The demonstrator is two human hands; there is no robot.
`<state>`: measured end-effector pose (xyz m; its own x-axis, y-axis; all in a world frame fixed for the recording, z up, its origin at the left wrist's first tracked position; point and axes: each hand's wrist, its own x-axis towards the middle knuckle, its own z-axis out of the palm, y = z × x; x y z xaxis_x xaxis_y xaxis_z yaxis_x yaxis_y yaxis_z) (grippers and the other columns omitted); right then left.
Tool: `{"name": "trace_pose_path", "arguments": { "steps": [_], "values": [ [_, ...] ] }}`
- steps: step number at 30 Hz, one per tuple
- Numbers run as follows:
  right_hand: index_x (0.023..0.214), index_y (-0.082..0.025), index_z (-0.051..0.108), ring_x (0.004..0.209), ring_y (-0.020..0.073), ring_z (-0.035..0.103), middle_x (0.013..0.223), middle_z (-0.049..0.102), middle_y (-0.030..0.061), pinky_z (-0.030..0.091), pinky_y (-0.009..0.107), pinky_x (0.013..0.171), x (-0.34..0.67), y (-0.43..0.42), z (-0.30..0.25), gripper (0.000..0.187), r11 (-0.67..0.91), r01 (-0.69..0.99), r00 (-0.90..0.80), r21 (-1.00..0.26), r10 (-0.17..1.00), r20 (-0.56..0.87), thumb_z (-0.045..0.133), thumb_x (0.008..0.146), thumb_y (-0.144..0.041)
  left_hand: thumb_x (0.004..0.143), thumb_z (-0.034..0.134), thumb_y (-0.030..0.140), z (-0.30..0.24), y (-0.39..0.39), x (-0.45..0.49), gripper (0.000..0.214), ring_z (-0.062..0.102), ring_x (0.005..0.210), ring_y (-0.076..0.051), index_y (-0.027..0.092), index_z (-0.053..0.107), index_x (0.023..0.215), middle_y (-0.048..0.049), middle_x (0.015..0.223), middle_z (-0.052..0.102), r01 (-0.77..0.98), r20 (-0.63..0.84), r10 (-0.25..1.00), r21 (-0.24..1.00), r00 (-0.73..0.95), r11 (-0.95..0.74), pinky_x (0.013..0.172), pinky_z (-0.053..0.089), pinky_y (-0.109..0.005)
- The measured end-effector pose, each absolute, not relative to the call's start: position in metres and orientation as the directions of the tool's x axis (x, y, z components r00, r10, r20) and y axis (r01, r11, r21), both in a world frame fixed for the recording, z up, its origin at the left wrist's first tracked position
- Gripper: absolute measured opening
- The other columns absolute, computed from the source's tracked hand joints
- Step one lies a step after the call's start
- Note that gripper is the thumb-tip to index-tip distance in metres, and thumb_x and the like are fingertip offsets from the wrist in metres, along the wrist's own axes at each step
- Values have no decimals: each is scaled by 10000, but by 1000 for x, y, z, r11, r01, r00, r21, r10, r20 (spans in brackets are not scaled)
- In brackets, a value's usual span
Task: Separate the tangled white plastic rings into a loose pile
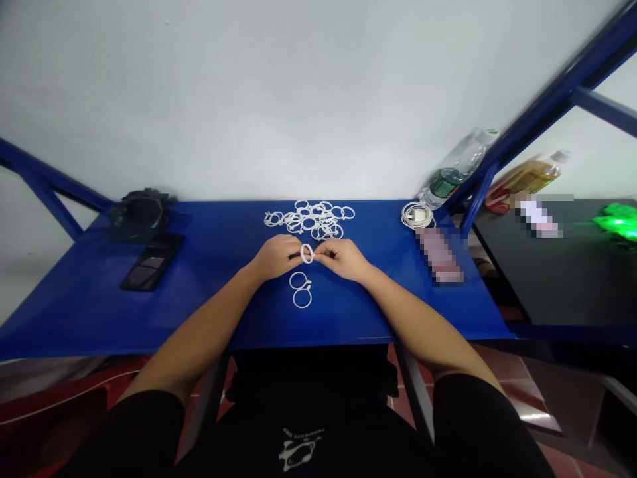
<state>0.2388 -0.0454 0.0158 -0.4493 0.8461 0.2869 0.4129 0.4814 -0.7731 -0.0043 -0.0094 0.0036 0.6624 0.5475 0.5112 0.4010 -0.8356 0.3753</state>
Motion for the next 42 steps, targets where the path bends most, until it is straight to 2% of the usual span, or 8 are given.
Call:
{"name": "trace_pose_path", "arguments": {
  "steps": [6,13,18,25,31,34,37,42],
  "values": [
    [1022,-226,757,780,160,689,940,772,27,506,281,722,245,-45,18,165,649,483,-646,-588,717,262,694,963,-367,953,696,320,-6,3,-12,143,653,778,-160,205,776,926,-26,847,737,537,448,706,458,549,-708,785,504,-309],
    [1055,-207,731,736,170,642,1005,745,64,516,314,722,268,-22,7,171,517,677,-322,-524,848,421,667,952,-327,940,698,316,-6,4,-11,130,640,771,-155,217,781,923,-13,858,730,569,362,771,525,524,-633,767,503,-312],
    [1144,-205,721,762,185,645,1143,718,98,560,355,764,277,-8,-1,247,477,685,-257,-551,865,430,666,939,-332,945,693,343,-4,-1,-7,158,657,784,-162,211,779,949,-19,856,738,533,358,731,511,581,-675,777,509,-321],
    [1330,-250,678,1158,274,668,1399,648,89,589,430,942,269,-12,-2,397,415,742,-277,-527,905,323,659,951,-367,1005,606,302,-1,-16,4,195,701,896,-178,204,773,977,-36,957,777,379,372,528,404,763,-833,841,513,-338],
    [1355,-274,675,1218,284,654,1433,628,76,570,462,1019,267,-11,-2,400,389,803,-294,-452,918,267,646,960,-331,1005,610,331,3,-21,6,210,706,836,-172,208,777,977,-25,908,785,373,377,512,384,772,-845,786,492,-324],
    [1342,-264,680,1164,278,668,1355,659,80,584,446,981,267,-10,-2,417,398,788,-288,-469,913,290,682,926,-296,1011,595,327,3,-21,6,228,701,769,-158,219,780,932,-10,844,784,377,418,514,368,749,-850,757,482,-316],
    [1347,-240,666,958,235,696,1301,664,98,610,412,862,267,-15,2,456,420,737,-257,-530,899,355,715,898,-305,1009,597,332,5,-22,6,240,679,691,-146,225,776,890,1,750,762,406,494,532,347,688,-846,734,478,-312],
    [1308,-262,662,621,111,586,1262,674,85,591,331,636,253,-33,13,430,535,546,-275,-645,842,465,733,915,-422,995,635,349,8,-22,5,199,672,665,-146,199,765,1017,-6,731,742,467,658,571,354,492,-810,721,494,-311]
  ]
}}
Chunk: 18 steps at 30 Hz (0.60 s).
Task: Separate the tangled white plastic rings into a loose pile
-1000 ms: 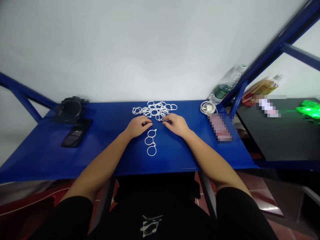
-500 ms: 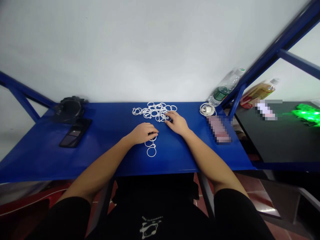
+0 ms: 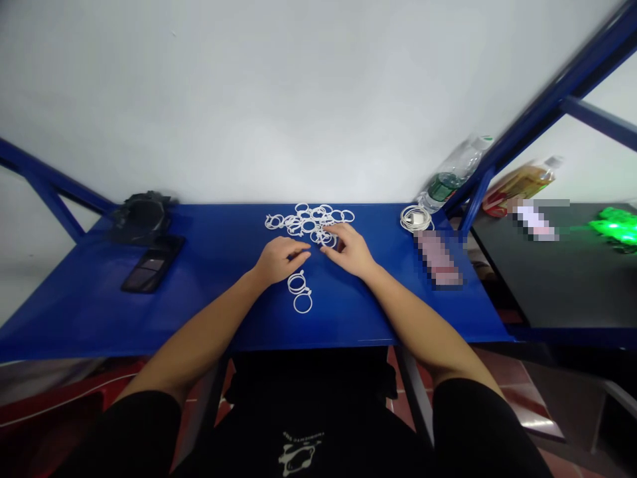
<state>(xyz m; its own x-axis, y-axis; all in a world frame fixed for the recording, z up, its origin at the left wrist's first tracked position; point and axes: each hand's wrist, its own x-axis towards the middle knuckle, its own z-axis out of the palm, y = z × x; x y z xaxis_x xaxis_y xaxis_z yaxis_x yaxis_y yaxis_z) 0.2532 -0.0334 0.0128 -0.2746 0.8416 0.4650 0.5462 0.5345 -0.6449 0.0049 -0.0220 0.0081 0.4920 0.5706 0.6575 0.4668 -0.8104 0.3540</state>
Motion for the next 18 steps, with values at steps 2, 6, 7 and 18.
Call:
{"name": "trace_pose_path", "arguments": {
  "steps": [2,6,7,18],
  "values": [
    [1279,-266,675,657,117,606,1245,685,80,590,316,633,246,-41,15,420,600,485,-351,-637,800,487,743,913,-461,999,640,350,8,-21,4,206,678,675,-142,191,752,1067,-13,775,755,468,690,577,373,438,-801,737,505,-310],
    [1250,-266,694,820,157,675,1278,687,78,601,294,647,237,-47,13,375,659,443,-483,-608,746,458,716,928,-458,1005,636,333,8,-21,4,172,682,694,-138,205,750,993,-14,787,757,434,703,533,341,471,-834,732,503,-303],
    [1244,-267,698,831,159,679,1286,687,77,605,295,656,237,-47,12,365,654,449,-487,-609,750,447,709,929,-451,1004,635,333,8,-21,4,170,682,696,-139,207,748,983,-11,776,753,429,697,528,336,485,-839,730,504,-302],
    [1268,-289,696,854,168,689,1319,687,73,614,334,751,244,-47,18,379,607,457,-475,-649,784,399,679,953,-498,1015,622,347,5,-20,4,198,692,748,-152,192,739,975,-34,831,764,420,648,579,405,495,-812,769,537,-317]
  ]
}}
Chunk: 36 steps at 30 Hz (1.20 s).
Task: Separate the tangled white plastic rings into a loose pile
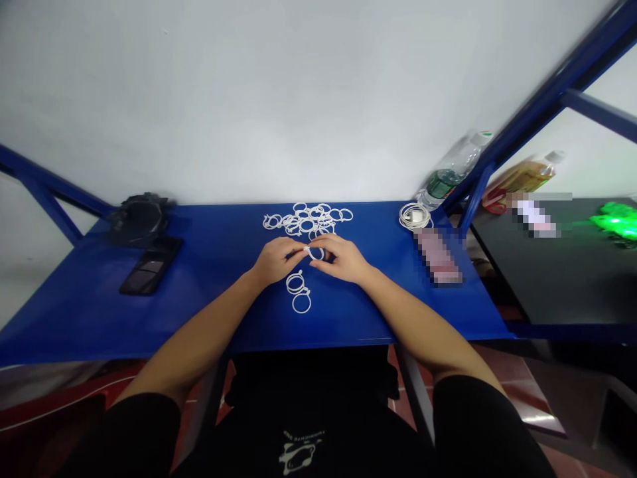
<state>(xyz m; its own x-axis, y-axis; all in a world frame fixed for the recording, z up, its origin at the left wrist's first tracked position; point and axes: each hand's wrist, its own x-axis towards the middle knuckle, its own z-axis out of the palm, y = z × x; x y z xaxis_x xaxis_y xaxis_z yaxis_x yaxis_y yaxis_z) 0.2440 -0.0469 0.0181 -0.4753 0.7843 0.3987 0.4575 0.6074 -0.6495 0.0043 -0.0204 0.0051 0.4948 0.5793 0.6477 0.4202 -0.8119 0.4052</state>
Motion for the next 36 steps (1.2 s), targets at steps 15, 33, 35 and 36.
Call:
{"name": "trace_pose_path", "arguments": {
  "steps": [15,33,35,36],
  "values": [
    [1078,-250,706,923,181,690,1171,730,73,572,322,742,237,-47,22,227,581,324,-432,-747,793,430,644,987,-448,969,622,285,12,-25,8,167,622,624,-123,208,711,850,11,677,693,389,672,529,366,518,-845,673,494,-287],
    [1215,-230,701,1102,251,679,1322,662,123,591,428,915,289,-6,5,295,448,667,-214,-595,880,423,535,1019,-377,924,621,245,21,-24,3,115,701,813,-168,203,704,856,-47,882,754,319,622,490,373,610,-871,771,556,-338],
    [1280,-205,680,1213,285,647,1383,634,149,558,493,1017,298,5,-4,344,397,735,-203,-550,903,379,532,995,-329,912,620,245,21,-25,4,115,713,895,-184,200,704,848,-73,975,752,285,626,490,404,607,-869,824,577,-359],
    [1319,-199,663,1244,291,634,1414,621,154,547,505,1041,300,9,-7,375,382,756,-207,-531,910,359,527,987,-307,903,622,242,21,-25,4,110,714,916,-191,198,702,840,-80,1001,747,278,623,494,416,606,-866,837,582,-368]
  ]
}}
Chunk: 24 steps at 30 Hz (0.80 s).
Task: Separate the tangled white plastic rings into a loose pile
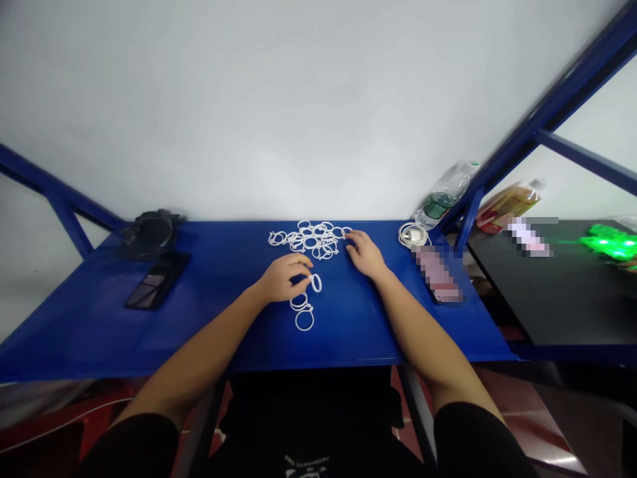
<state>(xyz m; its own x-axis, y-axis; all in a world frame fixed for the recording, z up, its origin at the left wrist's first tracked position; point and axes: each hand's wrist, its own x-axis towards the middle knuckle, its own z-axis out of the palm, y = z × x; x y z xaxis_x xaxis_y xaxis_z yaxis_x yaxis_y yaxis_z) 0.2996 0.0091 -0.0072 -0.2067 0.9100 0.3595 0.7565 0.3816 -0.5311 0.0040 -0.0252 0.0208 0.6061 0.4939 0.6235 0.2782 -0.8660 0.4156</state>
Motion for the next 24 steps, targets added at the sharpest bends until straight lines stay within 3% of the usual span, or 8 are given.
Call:
{"name": "trace_pose_path", "arguments": {
  "steps": [5,8,11,14,17,20,24],
  "values": [
    [1426,-247,606,1221,282,656,1369,676,106,571,453,1018,290,15,-17,468,296,859,-174,-417,936,307,554,961,-240,848,626,220,21,-27,1,72,710,945,-211,192,671,799,-103,1109,726,209,566,486,485,665,-850,847,585,-388],
    [1354,-264,665,1043,253,707,1220,724,93,601,377,896,288,13,-16,426,241,882,-113,-405,942,315,574,942,-209,854,663,264,21,-28,-1,113,709,974,-220,183,649,777,-119,1147,713,171,533,485,532,693,-830,851,582,-383],
    [1247,-236,733,920,234,708,1096,741,94,597,371,848,289,10,-12,337,244,853,-84,-461,936,341,579,947,-249,887,701,325,18,-25,0,185,717,957,-215,184,658,776,-98,1081,730,233,532,514,507,673,-830,850,580,-377],
    [1131,-204,776,756,207,690,950,762,79,602,357,733,282,0,-7,310,270,706,-9,-655,928,373,603,959,-395,934,678,314,14,-23,4,146,722,878,-188,194,702,855,-69,986,752,310,577,535,447,618,-839,817,584,-353],
    [1098,-193,780,528,165,619,742,735,30,542,296,509,261,-20,0,396,259,410,-11,-875,960,279,671,925,-533,961,656,301,14,-22,6,134,715,826,-166,198,726,1010,-74,1011,760,334,640,538,422,548,-843,778,595,-329],
    [1105,-226,790,536,144,640,794,754,26,540,275,513,237,-43,10,354,313,278,-142,-908,948,283,700,928,-519,969,668,306,16,-23,7,171,711,814,-156,199,716,1093,-81,1035,758,308,718,501,396,484,-865,766,598,-318],
    [1068,-242,806,573,133,671,800,753,22,553,262,556,221,-58,17,288,380,231,-278,-896,908,314,692,953,-480,963,695,271,16,-23,8,96,704,774,-147,194,709,1018,-42,894,752,299,781,456,354,427,-886,753,582,-304]
  ]
}}
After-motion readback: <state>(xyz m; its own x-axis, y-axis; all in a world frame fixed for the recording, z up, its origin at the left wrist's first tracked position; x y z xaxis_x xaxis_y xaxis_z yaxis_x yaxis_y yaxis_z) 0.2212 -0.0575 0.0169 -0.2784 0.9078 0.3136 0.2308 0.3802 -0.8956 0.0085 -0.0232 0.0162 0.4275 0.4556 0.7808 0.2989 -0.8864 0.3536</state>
